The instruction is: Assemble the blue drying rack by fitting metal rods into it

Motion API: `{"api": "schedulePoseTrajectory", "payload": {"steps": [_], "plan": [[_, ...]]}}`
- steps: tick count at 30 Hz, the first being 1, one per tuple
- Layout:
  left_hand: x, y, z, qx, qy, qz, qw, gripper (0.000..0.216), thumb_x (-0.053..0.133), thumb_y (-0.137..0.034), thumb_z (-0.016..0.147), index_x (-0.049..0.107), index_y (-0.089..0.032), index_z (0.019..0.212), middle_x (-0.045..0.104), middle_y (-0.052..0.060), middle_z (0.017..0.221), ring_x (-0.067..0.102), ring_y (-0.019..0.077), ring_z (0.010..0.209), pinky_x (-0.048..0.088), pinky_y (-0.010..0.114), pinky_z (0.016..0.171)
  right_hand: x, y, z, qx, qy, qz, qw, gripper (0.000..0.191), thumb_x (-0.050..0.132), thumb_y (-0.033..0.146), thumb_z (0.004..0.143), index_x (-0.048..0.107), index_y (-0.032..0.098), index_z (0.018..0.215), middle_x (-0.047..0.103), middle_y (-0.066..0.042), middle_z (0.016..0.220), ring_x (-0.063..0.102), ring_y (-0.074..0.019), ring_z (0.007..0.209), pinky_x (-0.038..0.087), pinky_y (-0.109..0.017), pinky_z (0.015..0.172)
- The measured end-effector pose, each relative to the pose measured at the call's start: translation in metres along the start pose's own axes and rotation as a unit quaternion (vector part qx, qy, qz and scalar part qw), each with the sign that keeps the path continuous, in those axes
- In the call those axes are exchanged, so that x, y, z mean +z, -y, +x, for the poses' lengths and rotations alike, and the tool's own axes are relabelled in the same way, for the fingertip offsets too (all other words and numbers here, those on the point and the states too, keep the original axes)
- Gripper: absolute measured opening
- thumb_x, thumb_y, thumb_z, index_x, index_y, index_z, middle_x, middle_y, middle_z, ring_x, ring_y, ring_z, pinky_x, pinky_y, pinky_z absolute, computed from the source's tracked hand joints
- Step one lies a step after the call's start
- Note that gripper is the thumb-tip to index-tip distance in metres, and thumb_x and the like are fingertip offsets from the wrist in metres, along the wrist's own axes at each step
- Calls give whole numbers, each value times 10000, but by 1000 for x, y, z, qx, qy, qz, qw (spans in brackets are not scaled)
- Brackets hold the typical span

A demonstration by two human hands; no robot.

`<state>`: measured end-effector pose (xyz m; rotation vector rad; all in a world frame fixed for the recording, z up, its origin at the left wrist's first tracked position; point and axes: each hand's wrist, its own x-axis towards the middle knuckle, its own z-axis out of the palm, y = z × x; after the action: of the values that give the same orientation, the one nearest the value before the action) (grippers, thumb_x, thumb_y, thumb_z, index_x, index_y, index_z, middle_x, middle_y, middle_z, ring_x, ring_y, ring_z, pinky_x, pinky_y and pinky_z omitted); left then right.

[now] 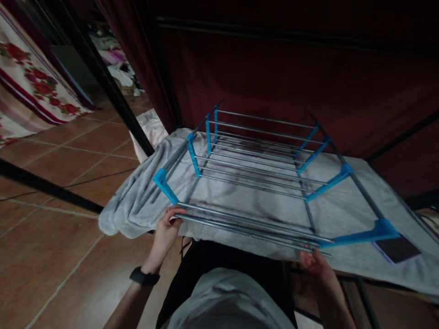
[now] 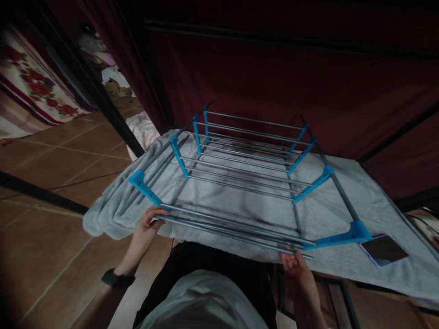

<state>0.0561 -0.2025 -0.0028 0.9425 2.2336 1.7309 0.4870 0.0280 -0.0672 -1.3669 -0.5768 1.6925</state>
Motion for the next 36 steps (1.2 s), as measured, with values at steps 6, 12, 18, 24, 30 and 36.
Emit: {"api": "schedulePoseTrajectory", "payload": {"steps": [6,12,18,24,30,36], "plan": [[-12,0,-3,-66,-33,-34,997,228,716,-316,674,699,-212,876,648,44,1071,565,249,1111,431,362,997,26,11,-28,-33,17,75,996,248,791,342,736,653,219,902,702,-15,976,677,-123,950,576,-240,877],[-8,-21,1,-128,-91,-93,983,296,745,-350,679,689,-190,922,668,18,937,605,178,844,488,293,794,46,39,-40,-63,60,91,992,254,836,333,695,678,218,857,731,-21,984,674,-163,1011,560,-315,945],[9,-34,8,-122,-150,-145,970,374,769,-287,663,692,-175,1012,648,-17,819,575,116,670,466,237,647,64,62,-33,-82,66,122,987,146,782,250,751,676,201,838,730,-27,969,681,-147,954,572,-288,895],[21,-40,14,-117,-144,-169,968,292,762,-272,717,678,-174,978,641,-19,903,598,115,741,522,251,708,83,75,-11,-57,82,157,983,58,675,162,799,659,184,851,716,-28,863,680,-127,821,583,-245,794],[29,-49,13,-89,-98,-175,976,307,748,-352,751,687,-188,1003,656,15,998,625,113,766,546,251,728,89,89,11,-39,81,167,982,94,591,106,817,636,184,843,691,-7,847,666,-101,787,574,-203,759],[13,-41,10,-139,-73,-264,952,311,757,-326,738,683,-165,995,684,57,974,663,162,852,567,271,737,85,81,34,-33,95,121,988,125,562,110,841,644,174,910,689,-43,929,683,-120,843,592,-244,791]]}}
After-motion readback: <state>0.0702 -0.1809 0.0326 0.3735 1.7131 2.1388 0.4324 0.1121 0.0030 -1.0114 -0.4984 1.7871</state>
